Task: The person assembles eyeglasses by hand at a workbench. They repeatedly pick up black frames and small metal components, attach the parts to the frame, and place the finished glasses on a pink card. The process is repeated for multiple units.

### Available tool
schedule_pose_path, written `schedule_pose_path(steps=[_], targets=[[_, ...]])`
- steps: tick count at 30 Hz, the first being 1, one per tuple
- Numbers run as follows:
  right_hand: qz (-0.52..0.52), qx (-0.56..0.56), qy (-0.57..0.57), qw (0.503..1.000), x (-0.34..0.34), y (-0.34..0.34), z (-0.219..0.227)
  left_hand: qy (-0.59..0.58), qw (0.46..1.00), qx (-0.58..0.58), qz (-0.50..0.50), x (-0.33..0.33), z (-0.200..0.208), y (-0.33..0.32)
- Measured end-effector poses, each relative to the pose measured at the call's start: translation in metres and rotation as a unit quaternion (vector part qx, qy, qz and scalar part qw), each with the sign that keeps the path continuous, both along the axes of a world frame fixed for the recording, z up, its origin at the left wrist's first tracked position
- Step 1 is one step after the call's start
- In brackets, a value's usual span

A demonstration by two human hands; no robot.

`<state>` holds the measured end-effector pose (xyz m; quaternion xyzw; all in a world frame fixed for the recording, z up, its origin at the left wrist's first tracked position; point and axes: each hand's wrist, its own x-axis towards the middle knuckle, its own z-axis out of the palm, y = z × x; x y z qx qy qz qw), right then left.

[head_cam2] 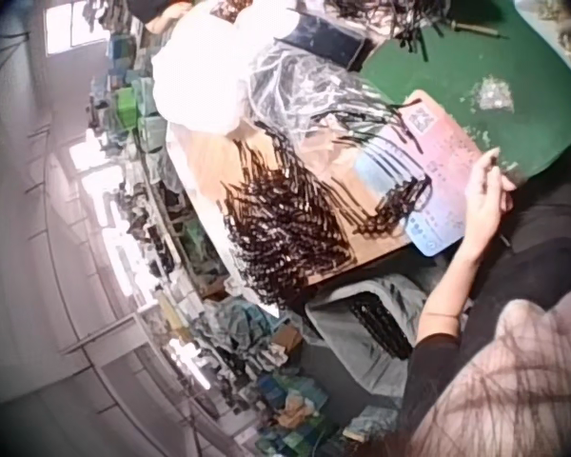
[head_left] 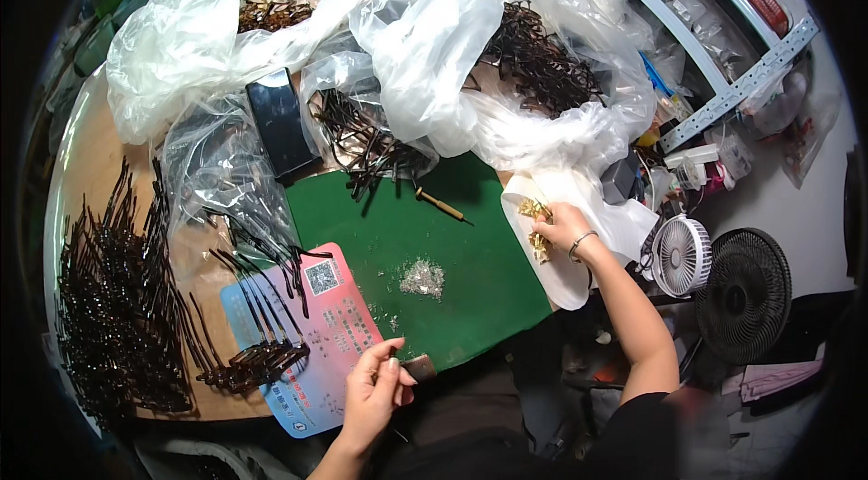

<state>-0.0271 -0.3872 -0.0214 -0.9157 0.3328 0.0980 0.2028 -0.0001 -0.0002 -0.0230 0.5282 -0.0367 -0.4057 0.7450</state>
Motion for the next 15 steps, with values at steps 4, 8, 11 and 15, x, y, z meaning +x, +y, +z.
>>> schedule_pose_path(steps=[4, 8, 11, 15], targets=[[0.014, -0.039, -0.028, 0.999, 0.0, -0.004, 0.004, -0.014, 0.999, 0.008, -0.029, -0.002, -0.002, -0.01], [0.006, -0.04, -0.103, 0.994, -0.005, 0.001, 0.02, -0.022, 0.999, 0.028, -0.037, -0.005, -0.004, -0.013], [-0.023, 0.114, -0.147, 0.982, 0.002, 0.053, 0.061, -0.019, 0.998, 0.043, -0.032, -0.007, -0.001, -0.008], [0.193, 0.266, -0.193, 0.925, 0.0, 0.152, 0.093, 0.006, 0.999, -0.009, -0.04, -0.013, 0.01, -0.011]])
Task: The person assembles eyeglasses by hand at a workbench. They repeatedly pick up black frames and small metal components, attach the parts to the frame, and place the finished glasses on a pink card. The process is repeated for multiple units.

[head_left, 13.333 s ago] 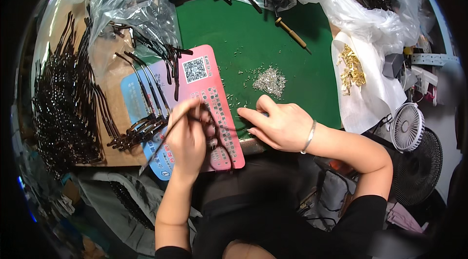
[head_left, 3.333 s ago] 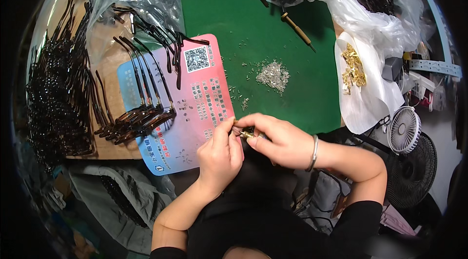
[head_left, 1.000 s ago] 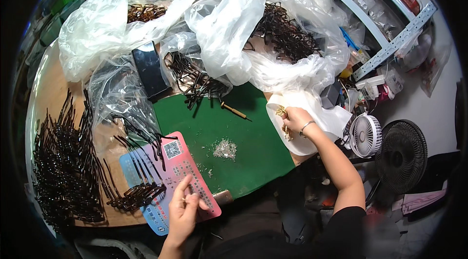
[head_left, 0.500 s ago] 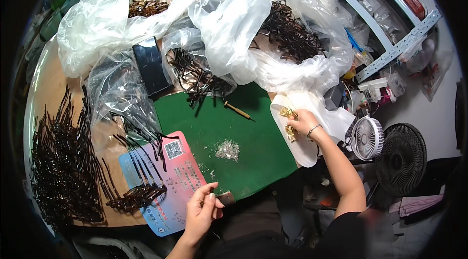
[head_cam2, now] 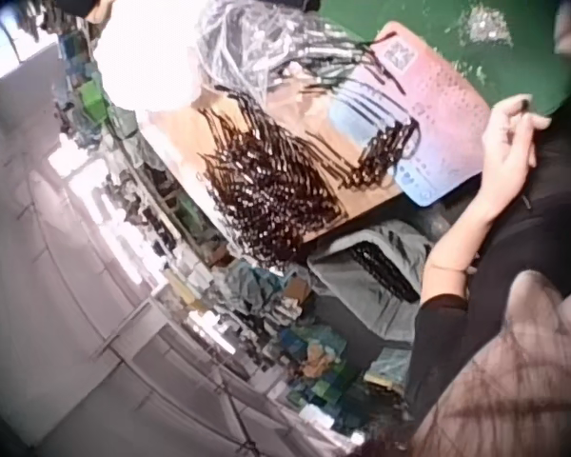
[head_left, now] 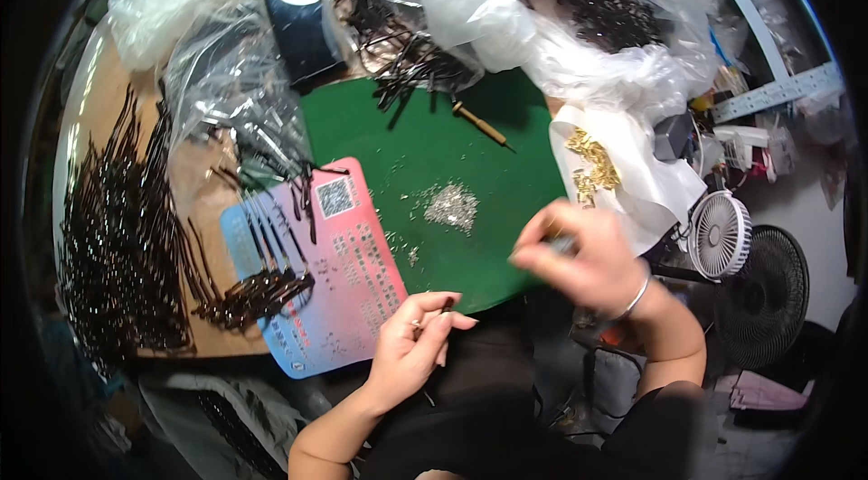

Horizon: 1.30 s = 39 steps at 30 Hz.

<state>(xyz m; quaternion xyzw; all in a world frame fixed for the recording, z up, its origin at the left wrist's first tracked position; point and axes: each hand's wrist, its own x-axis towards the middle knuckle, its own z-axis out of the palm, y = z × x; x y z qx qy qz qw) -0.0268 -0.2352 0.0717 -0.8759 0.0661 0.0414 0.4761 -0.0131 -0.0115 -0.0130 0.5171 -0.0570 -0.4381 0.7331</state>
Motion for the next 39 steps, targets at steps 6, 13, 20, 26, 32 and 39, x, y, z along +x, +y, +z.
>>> schedule_pose_path(steps=[6, 13, 20, 26, 32, 39], targets=[[0.002, 0.086, -0.067, 0.994, 0.001, 0.053, -0.047, 0.043, 0.996, -0.048, 0.058, -0.007, 0.005, -0.003], [-0.019, 0.093, -0.123, 0.988, 0.002, 0.06, -0.056, 0.072, 0.991, -0.079, 0.08, -0.012, 0.004, -0.005], [-0.018, 0.086, -0.144, 0.986, 0.0, 0.06, -0.063, 0.067, 0.991, -0.079, 0.083, -0.008, -0.001, -0.004], [-0.012, 0.23, -0.024, 0.973, -0.002, 0.059, -0.069, 0.051, 0.992, -0.069, 0.096, -0.01, -0.007, 0.0], [0.083, 0.397, 0.359, 0.841, 0.016, 0.035, -0.066, -0.102, 0.994, 0.005, -0.027, -0.002, -0.006, 0.016], [0.151, 0.258, 0.208, 0.931, -0.014, 0.032, -0.093, -0.262, 0.958, 0.069, -0.098, -0.004, -0.006, 0.016]])
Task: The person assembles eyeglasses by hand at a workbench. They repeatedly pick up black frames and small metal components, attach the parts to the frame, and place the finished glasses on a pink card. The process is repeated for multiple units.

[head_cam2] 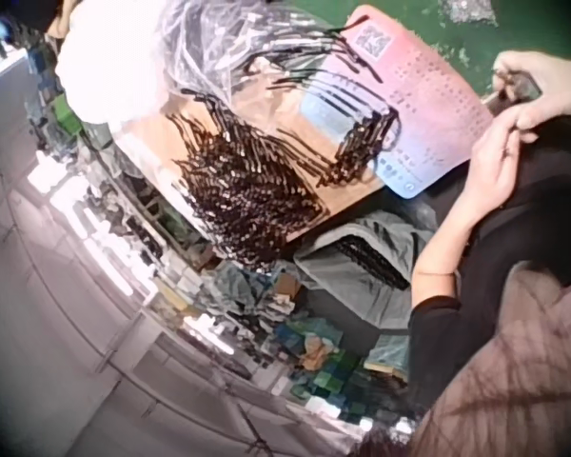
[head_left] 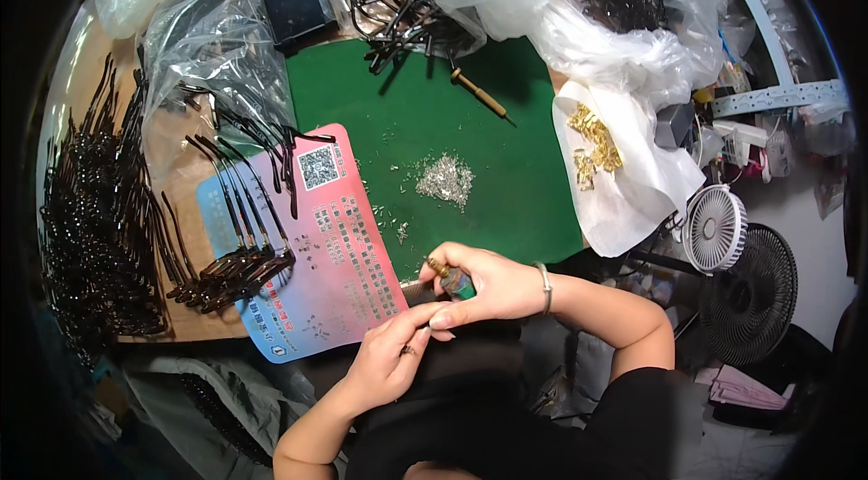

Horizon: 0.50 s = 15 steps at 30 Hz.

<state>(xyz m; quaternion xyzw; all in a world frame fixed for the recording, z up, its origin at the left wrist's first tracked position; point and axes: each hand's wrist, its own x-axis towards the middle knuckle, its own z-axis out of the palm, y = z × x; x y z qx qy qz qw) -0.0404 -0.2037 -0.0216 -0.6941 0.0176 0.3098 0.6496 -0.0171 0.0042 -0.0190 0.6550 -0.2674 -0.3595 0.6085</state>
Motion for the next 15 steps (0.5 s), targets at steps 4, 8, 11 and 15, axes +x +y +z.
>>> schedule_pose_path(steps=[4, 8, 11, 15], targets=[[-0.02, -0.204, -0.077, 0.976, -0.016, -0.019, 0.011, -0.002, 0.993, 0.055, 0.106, 0.002, -0.01, 0.007], [-0.032, -0.41, -0.196, 0.89, -0.021, -0.03, 0.017, -0.098, 0.98, 0.101, 0.142, 0.016, -0.023, 0.006], [-0.041, -0.494, -0.257, 0.829, -0.014, -0.022, 0.008, -0.134, 0.979, 0.097, 0.121, 0.018, -0.024, -0.003], [-0.044, -0.517, -0.296, 0.802, -0.013, -0.023, 0.0, -0.11, 0.983, 0.084, 0.121, 0.02, -0.03, 0.003]])
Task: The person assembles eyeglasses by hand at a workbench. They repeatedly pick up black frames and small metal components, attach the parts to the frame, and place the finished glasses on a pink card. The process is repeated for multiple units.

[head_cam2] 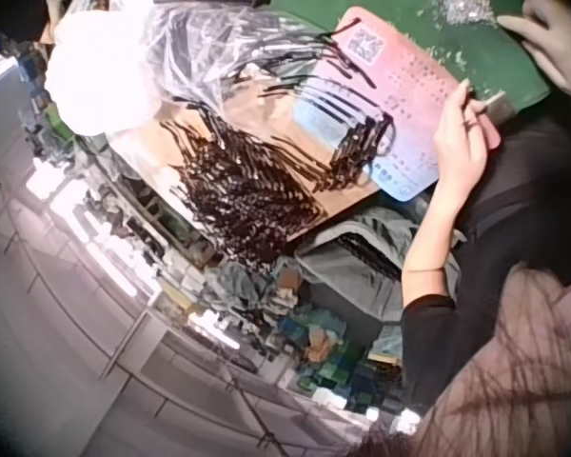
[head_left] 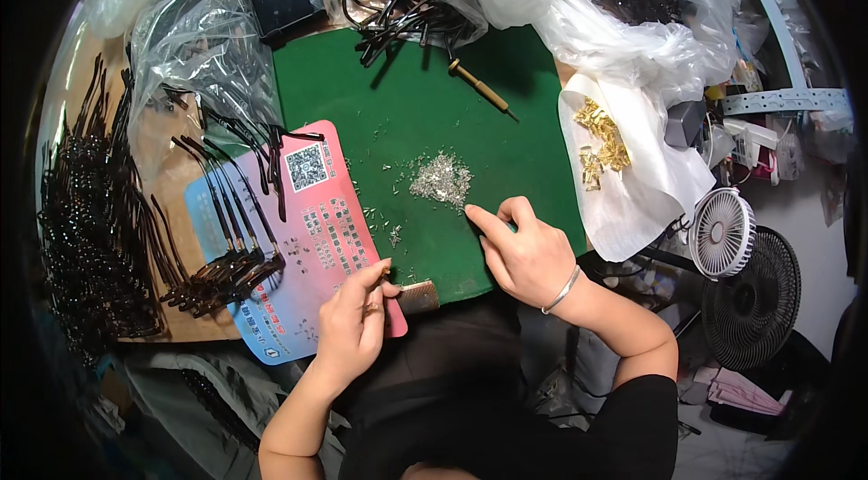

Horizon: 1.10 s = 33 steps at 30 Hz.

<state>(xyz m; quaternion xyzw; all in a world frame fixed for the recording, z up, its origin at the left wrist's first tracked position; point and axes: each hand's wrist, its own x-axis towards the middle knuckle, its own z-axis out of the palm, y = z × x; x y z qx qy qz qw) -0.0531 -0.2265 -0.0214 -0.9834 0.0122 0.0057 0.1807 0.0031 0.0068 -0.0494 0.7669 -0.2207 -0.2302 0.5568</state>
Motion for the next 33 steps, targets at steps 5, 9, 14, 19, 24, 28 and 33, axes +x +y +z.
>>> schedule_pose_path(steps=[5, 9, 14, 19, 24, 28, 33], targets=[[0.012, -0.013, 0.0, 1.0, 0.003, 0.0, -0.002, -0.004, 1.0, -0.002, -0.004, 0.0, 0.001, -0.004], [0.012, -0.018, 0.0, 1.0, 0.003, 0.0, -0.003, 0.189, 0.98, -0.048, 0.045, -0.001, 0.011, -0.001], [0.017, -0.014, 0.026, 0.999, 0.005, 0.0, -0.001, 0.226, 0.965, -0.083, 0.101, -0.004, 0.021, 0.0], [-0.001, 0.113, 0.087, 0.99, 0.009, 0.003, 0.005, 0.155, 0.983, -0.047, 0.084, -0.01, 0.002, -0.003], [0.079, 0.32, 0.193, 0.924, 0.016, 0.043, 0.017, -0.021, 0.996, 0.03, 0.077, -0.011, -0.001, -0.006], [0.096, 0.325, 0.196, 0.92, 0.023, 0.053, 0.015, -0.122, 0.985, 0.041, 0.116, -0.016, -0.007, -0.011], [0.089, 0.335, 0.198, 0.917, 0.021, 0.053, 0.008, -0.116, 0.986, 0.064, 0.106, -0.018, -0.004, -0.014]])
